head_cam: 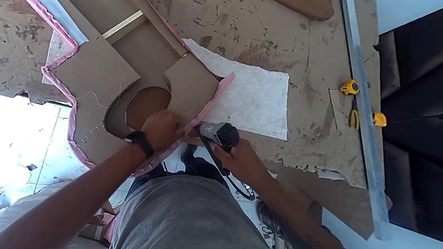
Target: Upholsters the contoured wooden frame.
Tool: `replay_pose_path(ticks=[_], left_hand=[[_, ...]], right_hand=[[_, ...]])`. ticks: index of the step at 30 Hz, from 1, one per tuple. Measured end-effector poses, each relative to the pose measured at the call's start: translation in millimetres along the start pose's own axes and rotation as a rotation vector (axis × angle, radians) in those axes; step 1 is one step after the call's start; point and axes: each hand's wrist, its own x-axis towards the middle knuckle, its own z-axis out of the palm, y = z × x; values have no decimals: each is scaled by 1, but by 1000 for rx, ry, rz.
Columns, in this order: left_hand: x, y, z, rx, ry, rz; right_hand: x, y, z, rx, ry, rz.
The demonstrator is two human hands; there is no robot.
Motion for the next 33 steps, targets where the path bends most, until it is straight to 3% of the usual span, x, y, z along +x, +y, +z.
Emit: replay_pose_path(ticks=[3,10,16,23,30,33], left_hand=[[-23,-1,28,65,71,8],[-24,-20,58,-152,314,55],[-21,-26,48,-194,287,-8],[-17,-26,44,-261,277,-35],[-17,-25,37,-296,241,-35],[-18,-26,33,-291,262,-41]], right_hand=[[-9,6,5,32,8,10],[-11,3,23,54,-11,13],[0,-12,27,-162,-34,-16],[-10,-16,29,-82,-74,-15],[-15,-16,46,-181,-115,-27],[-19,-3,41,-61,-110,8]])
